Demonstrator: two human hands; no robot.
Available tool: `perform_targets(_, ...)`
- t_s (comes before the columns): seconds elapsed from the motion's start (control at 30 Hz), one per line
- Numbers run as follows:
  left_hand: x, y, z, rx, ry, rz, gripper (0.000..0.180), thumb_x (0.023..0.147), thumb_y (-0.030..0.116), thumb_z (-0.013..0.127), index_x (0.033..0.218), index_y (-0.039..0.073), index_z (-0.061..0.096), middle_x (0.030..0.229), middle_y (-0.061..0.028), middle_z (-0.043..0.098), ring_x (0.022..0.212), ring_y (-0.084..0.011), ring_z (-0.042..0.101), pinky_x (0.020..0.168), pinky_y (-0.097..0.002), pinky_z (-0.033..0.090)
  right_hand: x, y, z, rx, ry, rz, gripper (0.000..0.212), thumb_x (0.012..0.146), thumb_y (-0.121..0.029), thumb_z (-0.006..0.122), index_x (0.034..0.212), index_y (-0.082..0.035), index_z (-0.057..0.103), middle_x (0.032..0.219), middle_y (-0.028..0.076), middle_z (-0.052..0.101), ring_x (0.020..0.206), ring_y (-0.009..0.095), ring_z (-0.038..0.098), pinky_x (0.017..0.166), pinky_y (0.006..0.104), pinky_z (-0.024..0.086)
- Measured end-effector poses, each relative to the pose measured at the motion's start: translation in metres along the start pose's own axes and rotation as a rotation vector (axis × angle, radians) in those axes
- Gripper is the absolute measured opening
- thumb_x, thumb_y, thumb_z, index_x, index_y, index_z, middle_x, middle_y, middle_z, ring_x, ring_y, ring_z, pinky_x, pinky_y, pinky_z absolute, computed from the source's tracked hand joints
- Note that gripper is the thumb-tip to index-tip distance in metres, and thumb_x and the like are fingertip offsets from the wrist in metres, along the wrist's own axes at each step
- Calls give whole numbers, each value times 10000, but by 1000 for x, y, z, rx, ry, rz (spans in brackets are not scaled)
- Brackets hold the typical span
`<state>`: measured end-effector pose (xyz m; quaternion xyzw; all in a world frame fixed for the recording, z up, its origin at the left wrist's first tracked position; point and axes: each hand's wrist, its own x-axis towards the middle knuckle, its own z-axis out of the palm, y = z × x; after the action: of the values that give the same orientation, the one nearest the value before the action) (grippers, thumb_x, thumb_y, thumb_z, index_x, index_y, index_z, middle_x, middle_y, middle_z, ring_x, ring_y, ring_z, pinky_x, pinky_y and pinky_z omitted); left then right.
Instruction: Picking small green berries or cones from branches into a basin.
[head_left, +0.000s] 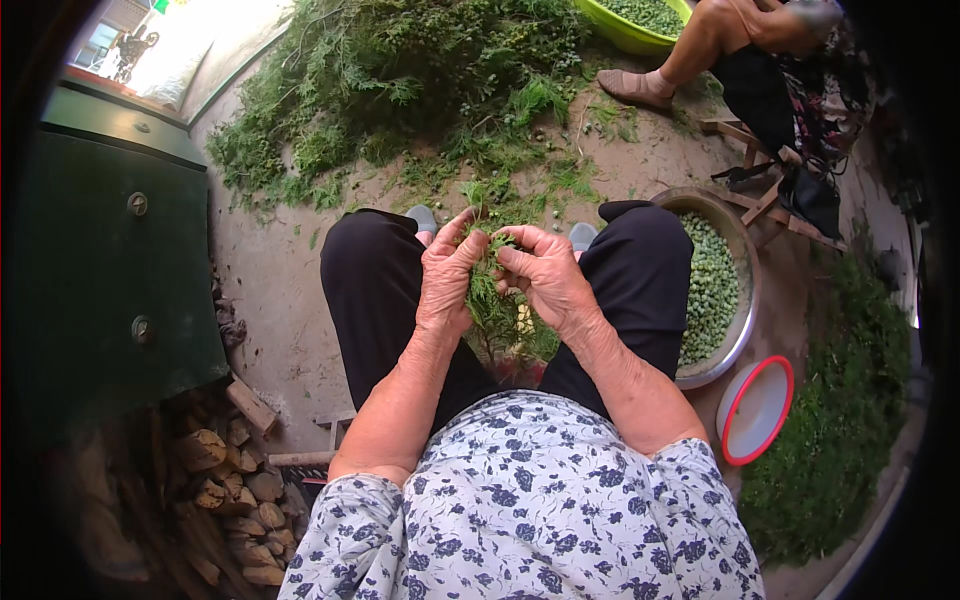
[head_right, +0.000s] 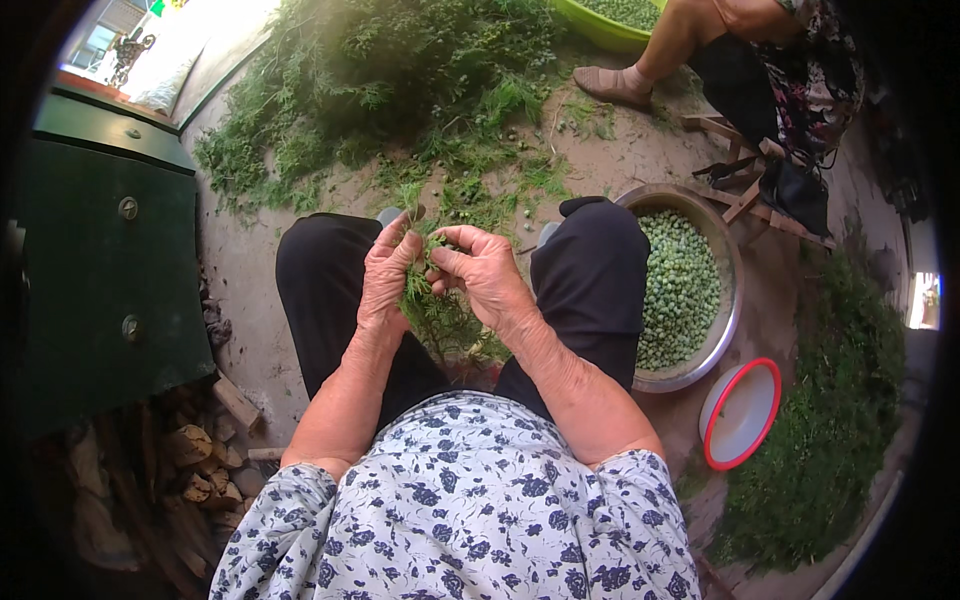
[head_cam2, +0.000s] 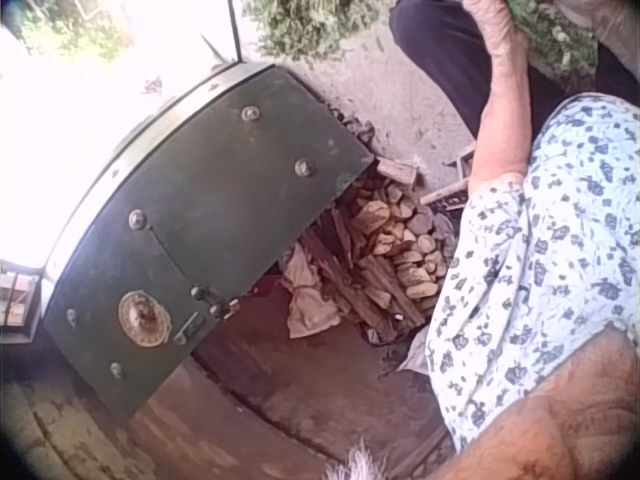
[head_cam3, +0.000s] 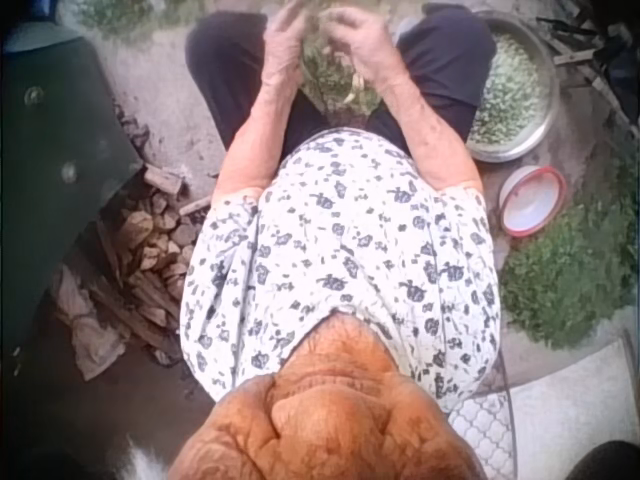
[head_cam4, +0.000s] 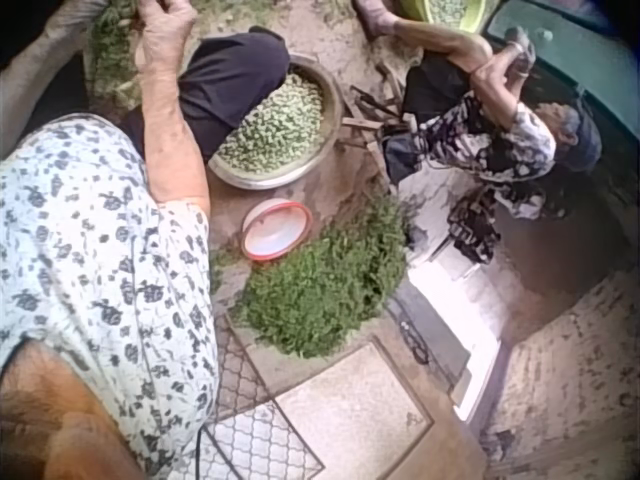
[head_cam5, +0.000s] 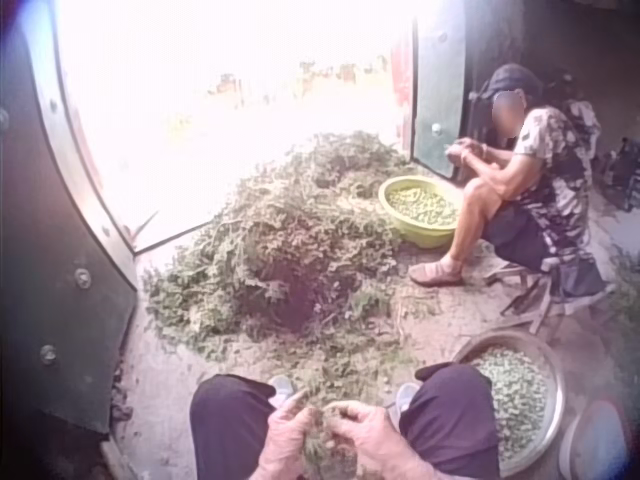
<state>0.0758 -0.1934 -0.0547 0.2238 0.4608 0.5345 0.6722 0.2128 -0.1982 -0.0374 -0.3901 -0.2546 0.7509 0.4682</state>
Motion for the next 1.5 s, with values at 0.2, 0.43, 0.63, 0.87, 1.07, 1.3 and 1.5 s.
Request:
perform_targets(0.2, -3, 9, 6, -167, -80, -115, 317, 820, 185, 642, 1091, 52, 543, 678, 32, 499, 526, -97, 491, 484, -265, 428, 5, 4, -12, 244, -68, 85, 206, 842, -17, 557, 1033, 19, 489, 817, 61, 556, 658, 140, 574, 557, 229, 479)
perform_targets(0.43, 0, 15, 7, -242, -83, -67, 296, 851, 263, 598, 1035, 43, 527, 539, 17, 371, 417, -84, 342, 415, -230, 288, 5, -27, -26, 286, 72, -204, 201, 857, -33, 550, 1034, -4, 459, 832, 62, 514, 702, 156, 532, 602, 253, 448)
perform_targets(0.63, -1, 19, -5, -200, -74, -16, 227, 831, 212, 624, 973, 40, 577, 630, -1, 472, 490, -95, 420, 456, -236, 347, -11, -58, -24, 154, 76, -295, 209, 851, -27, 557, 1040, 5, 474, 853, 52, 514, 703, 139, 543, 594, 233, 449)
perform_targets(0.87, -13, 18, 19, 8, -79, -63, 183, 771, 125, 672, 915, 21, 628, 811, 5, 602, 723, -67, 519, 664, -212, 406, -7, -29, -10, -256, 75, -291, 196, 816, -5, 579, 1003, 7, 522, 848, 29, 548, 654, 72, 528, 560, 194, 440)
perform_targets(1.07, -9, 14, 9, 320, -180, 85, 159, 784, 131, 658, 845, -15, 641, 752, 11, 601, 665, -48, 495, 577, -215, 394, -3, -14, -3, -425, 53, -279, 146, 795, 5, 568, 939, -17, 566, 712, -14, 541, 565, 39, 475, 513, 183, 408)
perform_targets(1.3, -12, 17, 8, 972, -138, 454, 133, 821, 114, 601, 761, -2, 578, 682, 56, 529, 627, -50, 445, 554, -240, 371, -3, -6, 1, -249, 65, -140, 161, 812, 4, 564, 969, -17, 539, 718, -1, 529, 582, 61, 495, 504, 197, 408)
perform_targets(1.5, -12, 12, 11, 92, -81, 37, 176, 861, 214, 575, 807, 47, 557, 699, 29, 520, 643, -61, 448, 598, -245, 379, 1, -14, -11, 345, -20, -7, 200, 847, -10, 547, 1036, -18, 483, 783, 43, 537, 660, 135, 530, 551, 242, 426)
